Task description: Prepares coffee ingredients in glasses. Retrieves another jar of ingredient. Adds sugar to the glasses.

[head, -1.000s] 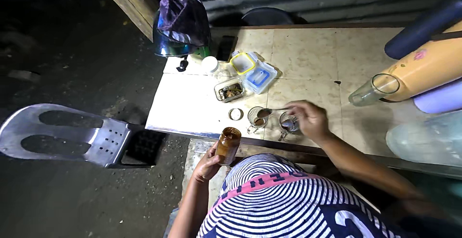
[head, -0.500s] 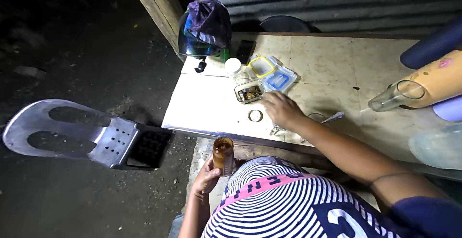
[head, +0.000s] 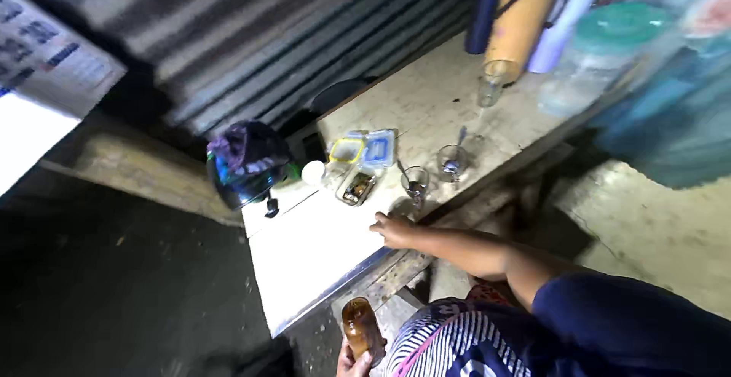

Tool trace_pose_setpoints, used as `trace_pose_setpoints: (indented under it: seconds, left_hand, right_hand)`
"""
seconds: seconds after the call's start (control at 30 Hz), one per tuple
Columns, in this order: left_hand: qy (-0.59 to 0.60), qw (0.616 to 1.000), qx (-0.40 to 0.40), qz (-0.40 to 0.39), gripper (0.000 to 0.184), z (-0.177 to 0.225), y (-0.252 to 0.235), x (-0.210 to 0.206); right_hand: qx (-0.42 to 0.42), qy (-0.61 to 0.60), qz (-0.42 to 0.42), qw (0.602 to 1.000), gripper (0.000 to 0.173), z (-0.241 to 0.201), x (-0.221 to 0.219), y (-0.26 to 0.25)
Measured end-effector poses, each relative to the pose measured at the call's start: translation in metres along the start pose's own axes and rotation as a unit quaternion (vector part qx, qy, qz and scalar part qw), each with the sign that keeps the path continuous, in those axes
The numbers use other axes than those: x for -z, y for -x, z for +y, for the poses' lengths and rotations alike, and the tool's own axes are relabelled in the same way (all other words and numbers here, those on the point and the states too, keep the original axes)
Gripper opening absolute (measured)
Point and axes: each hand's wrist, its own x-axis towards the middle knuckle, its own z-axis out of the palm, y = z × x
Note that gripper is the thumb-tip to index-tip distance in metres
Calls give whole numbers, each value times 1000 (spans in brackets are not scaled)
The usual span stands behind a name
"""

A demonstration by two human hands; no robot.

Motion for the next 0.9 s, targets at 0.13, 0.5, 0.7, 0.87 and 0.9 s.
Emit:
trace_pose_setpoints:
  seconds: [0.13,0.5,0.7,0.87,0.9]
  left_hand:
    - [-67,995,13,-77,83,-3,-34,-36]
    - [-160,905,-48,-391,74,-29,-39,-288]
    - [145,672,180,-704,50,-91,12,-467]
    - [94,540,161,-821,44,-105,41,-598]
    - [19,583,157,-797,44,-105,48,-619]
  right_hand:
    - [9,-379,188,906,43,-39,5,96]
    - [75,-220,458,858,43,42,59,369]
    - [239,-152,485,827,44,82,126,554]
    - [165,-25,565,808,42,102,153,666]
    - [113,2,584,804,40,114,152,682]
